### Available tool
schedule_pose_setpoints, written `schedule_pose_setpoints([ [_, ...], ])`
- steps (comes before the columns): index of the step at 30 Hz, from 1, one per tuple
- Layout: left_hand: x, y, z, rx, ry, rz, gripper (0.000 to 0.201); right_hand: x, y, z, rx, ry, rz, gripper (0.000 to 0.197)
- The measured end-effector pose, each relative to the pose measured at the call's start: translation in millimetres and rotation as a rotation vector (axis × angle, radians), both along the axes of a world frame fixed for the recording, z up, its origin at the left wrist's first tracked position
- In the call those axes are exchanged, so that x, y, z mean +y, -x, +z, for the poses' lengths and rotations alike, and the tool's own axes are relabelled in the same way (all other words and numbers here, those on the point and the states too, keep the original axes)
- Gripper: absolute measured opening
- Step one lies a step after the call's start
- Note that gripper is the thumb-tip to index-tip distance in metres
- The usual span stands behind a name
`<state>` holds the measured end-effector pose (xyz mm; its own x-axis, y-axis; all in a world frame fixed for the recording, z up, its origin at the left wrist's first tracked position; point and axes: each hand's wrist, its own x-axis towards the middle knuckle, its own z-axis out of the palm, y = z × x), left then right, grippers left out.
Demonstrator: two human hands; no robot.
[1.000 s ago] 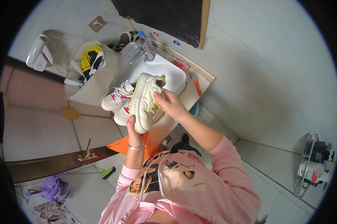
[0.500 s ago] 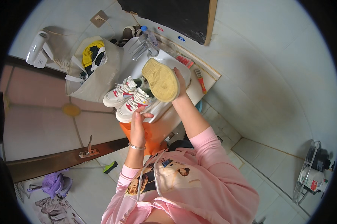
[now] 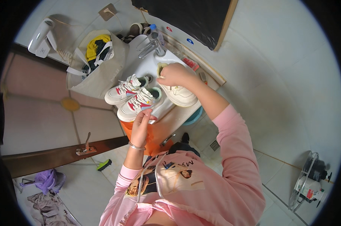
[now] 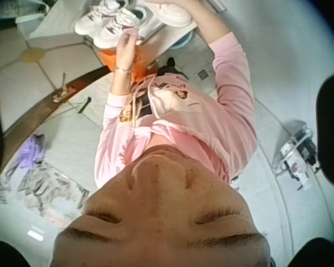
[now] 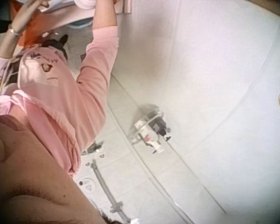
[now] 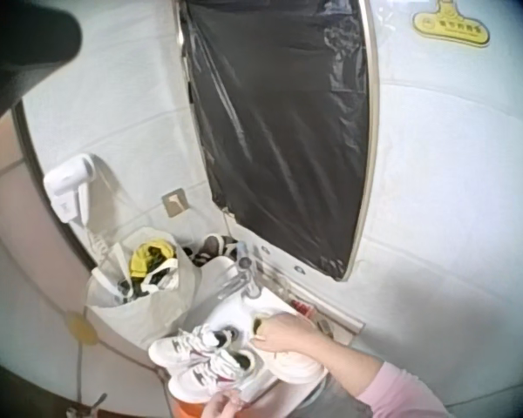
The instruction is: The person wipes a pair of white sneakers with an orange cloth in a bathroom, then places them on the sink. They open a purple backpack, remove a white tote bag, and continue wiping the shoes. Finally, they fold the orange cloth on a nearby table.
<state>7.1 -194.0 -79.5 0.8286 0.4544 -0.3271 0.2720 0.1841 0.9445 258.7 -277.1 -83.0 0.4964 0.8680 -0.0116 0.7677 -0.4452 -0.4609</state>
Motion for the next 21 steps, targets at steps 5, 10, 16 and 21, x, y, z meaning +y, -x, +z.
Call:
schedule_pose_setpoints([
  [5, -1, 2, 1, -0.055, 0.059, 0.035, 0.031, 29, -7, -30, -0.219, 0.296, 0.268, 0.037],
  [10, 7, 19, 4, -0.046, 0.034, 0.153, 0.029, 41, -25, -61, -0.163, 0.311, 0.245, 0.036],
  [16, 23, 46, 4, -0.113, 0.038, 0.323, 0.023, 37, 2, -52, -0.243, -0.119, 0.119, 0.019],
  [21, 47, 83, 10, -0.166, -0.025, 0.433, 0.022, 36, 75, -18, -0.103, -0.482, 0.064, 0.022],
])
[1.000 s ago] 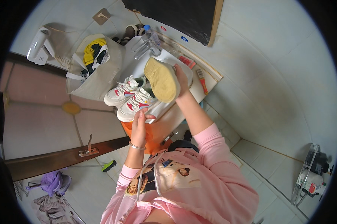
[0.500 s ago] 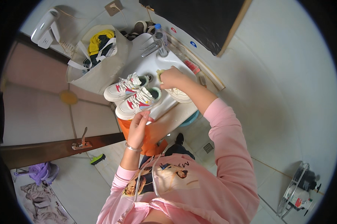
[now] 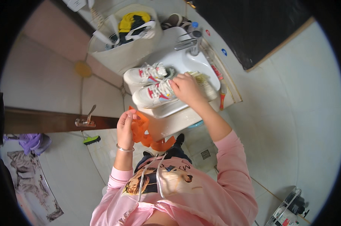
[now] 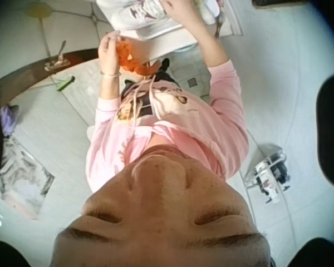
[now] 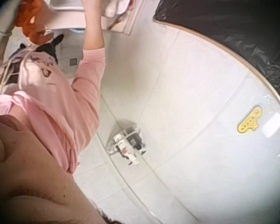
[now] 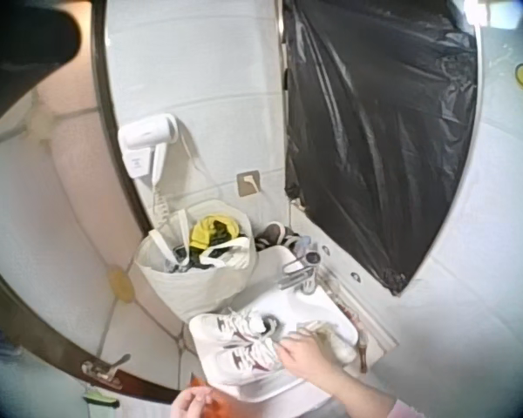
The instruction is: The person wipes a pair of white sneakers with an orange cloth in a bathroom, then places them on the sink. They open a purple backpack, remove a white tote bag, and continue wiping the shoes. Finally, they fold the orange cloth on a nearby table.
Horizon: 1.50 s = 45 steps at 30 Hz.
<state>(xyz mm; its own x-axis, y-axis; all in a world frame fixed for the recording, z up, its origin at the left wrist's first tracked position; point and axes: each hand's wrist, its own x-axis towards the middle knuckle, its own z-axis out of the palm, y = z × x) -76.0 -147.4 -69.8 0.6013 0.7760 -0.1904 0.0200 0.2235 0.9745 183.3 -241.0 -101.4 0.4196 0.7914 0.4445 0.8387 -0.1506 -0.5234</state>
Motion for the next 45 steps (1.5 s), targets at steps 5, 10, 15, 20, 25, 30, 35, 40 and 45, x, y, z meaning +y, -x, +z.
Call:
schedule_pose_setpoints([
  [5, 31, 70, 10, -0.081, -0.057, 0.186, 0.027, 12, 134, 0, 0.503, 0.185, 0.149, 0.023],
  [10, 56, 178, 18, -0.221, 0.101, 0.33, 0.021, 50, 269, -30, 0.42, 0.242, 0.628, 0.058],
  [15, 84, 301, 9, -0.358, 0.18, 0.545, 0.02, 90, 398, -57, 0.318, 0.424, 0.562, 0.049],
  [20, 110, 429, -8, -0.368, 0.155, 0.761, 0.024, 145, 489, -60, 0.277, 0.37, 0.736, 0.048],
  [25, 138, 509, -14, -0.398, 0.078, 0.993, 0.016, 195, 544, -40, 0.269, 0.436, 0.881, 0.058],
  [30, 179, 533, -12, -0.44, -0.02, 1.003, 0.023, 255, 548, -25, 0.56, 0.436, 0.754, 0.06],
  [35, 253, 518, -11, -0.189, -0.603, 0.85, 0.034, 340, 537, -20, 0.375, 0.502, 0.709, 0.033],
  [40, 359, 522, -20, 0.193, -0.596, 0.768, 0.048, 446, 511, -22, 1.072, 0.385, 0.61, 0.036],
  [45, 454, 491, -13, 0.358, -0.788, 0.439, 0.06, 548, 476, -17, 1.261, 0.077, 0.826, 0.029],
])
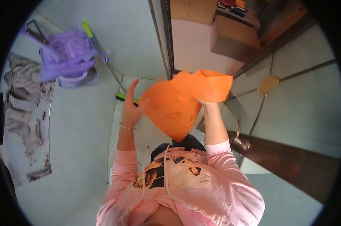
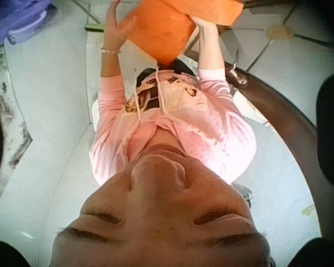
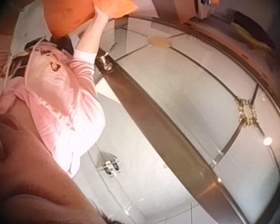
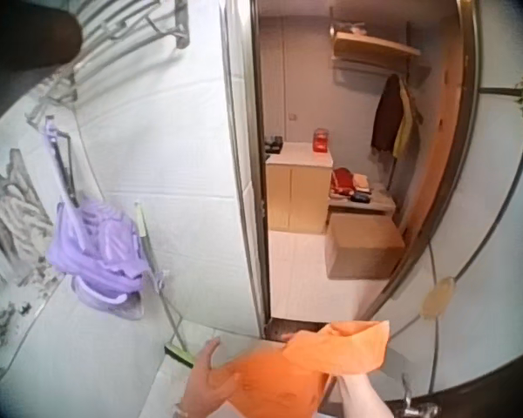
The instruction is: The person wipes a pair of white sneakers with an orange cloth in a bathroom, then places them on the sink. They open a purple backpack, remove a white tote bag, and continue wiping the shoes. Finally, they fold the orange cloth on a nearby table.
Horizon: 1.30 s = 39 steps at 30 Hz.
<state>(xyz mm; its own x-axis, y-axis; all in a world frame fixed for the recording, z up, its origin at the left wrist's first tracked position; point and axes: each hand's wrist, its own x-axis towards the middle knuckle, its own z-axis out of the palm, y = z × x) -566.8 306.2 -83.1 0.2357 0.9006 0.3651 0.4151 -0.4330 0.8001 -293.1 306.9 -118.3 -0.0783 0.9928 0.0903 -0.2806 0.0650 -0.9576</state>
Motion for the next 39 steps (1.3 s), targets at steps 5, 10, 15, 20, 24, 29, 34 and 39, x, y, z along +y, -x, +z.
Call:
schedule_pose_setpoints([
  [5, 80, -32, 19, -0.068, 0.231, -0.302, 0.044, 53, -12, 42, 0.22, -0.079, 0.103, 0.04],
  [10, 137, -65, 22, -0.081, 0.234, -0.268, 0.014, 97, -20, 59, 0.081, -0.111, -0.005, 0.033],
  [15, 197, -111, 10, -0.066, 0.097, -0.288, 0.011, 134, -55, 44, 0.214, 0.063, -0.125, 0.06],
  [20, 247, -153, 8, 0.039, 0.003, -0.369, 0.016, 132, -82, 41, -0.325, -0.092, -0.481, 0.1],
  [24, 264, -189, 9, 0.147, -0.141, -0.552, 0.017, 144, -99, 47, -0.046, -0.079, -0.853, 0.063],
  [29, 286, -241, -8, 0.054, 0.256, -0.934, 0.025, 189, -144, 66, 0.117, 0.021, -0.963, 0.027],
  [34, 339, -300, -41, -0.019, 0.282, -0.617, 0.035, 239, -231, 86, 0.283, -0.119, -0.804, 0.027],
  [39, 392, -354, -103, 0.3, 0.117, -0.437, 0.074, 290, -324, 103, 0.358, -0.192, -0.636, 0.029],
])
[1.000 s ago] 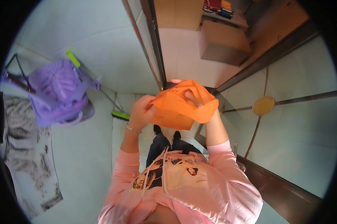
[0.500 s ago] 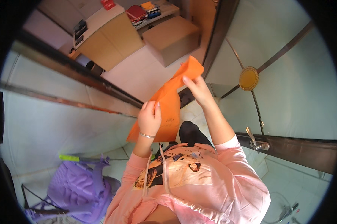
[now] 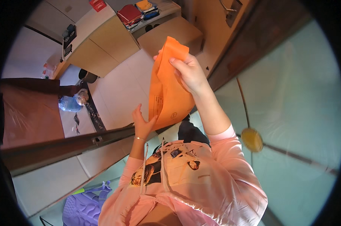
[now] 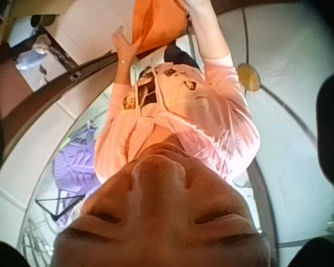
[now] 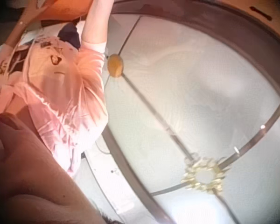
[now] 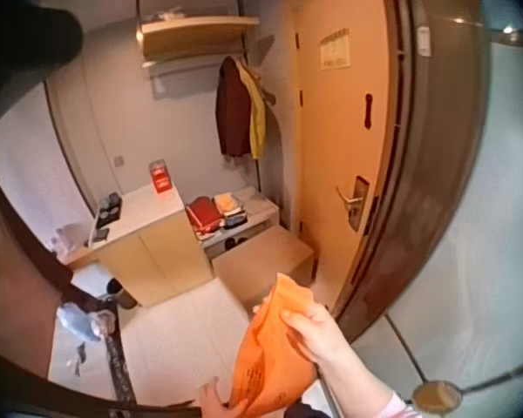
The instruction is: The person wipes a pair of white sneakers with an orange cloth in a bathroom, then places them on the sink. They open a purple backpack, remove a white tote bag, and continue wiping the shoes. Finally, they fold the orange cloth on a nearby table.
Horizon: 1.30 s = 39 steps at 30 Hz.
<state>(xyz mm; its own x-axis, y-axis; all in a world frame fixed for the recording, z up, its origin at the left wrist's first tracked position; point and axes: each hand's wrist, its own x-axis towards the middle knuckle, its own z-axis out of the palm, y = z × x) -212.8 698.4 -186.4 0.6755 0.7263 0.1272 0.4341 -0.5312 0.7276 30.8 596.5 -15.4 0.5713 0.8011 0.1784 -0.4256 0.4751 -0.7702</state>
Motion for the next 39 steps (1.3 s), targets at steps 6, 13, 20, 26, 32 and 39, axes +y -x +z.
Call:
schedule_pose_setpoints([
  [6, 60, -90, -94, 0.229, 0.448, -0.131, 0.06, 54, -78, 24, -0.047, -0.027, -0.001, 0.03],
  [13, 116, -172, -112, -0.108, 0.973, 0.392, 0.021, 103, -136, 36, 0.038, -0.206, -0.154, 0.03],
  [20, 299, -157, -60, -0.457, 0.799, 0.511, 0.01, 146, -187, 28, -0.18, 0.066, -0.521, 0.035],
  [26, 438, -109, 13, -0.744, 0.874, 0.538, 0.013, 185, -208, 1, 0.089, 0.104, -0.54, 0.029],
  [32, 498, -61, 34, -0.858, 0.845, 0.653, 0.017, 241, -212, -47, 0.156, 0.224, -0.539, 0.015],
  [39, 521, -1, 39, -1.223, 0.858, 0.79, 0.024, 338, -213, -60, 0.011, 0.393, -0.404, 0.013],
])
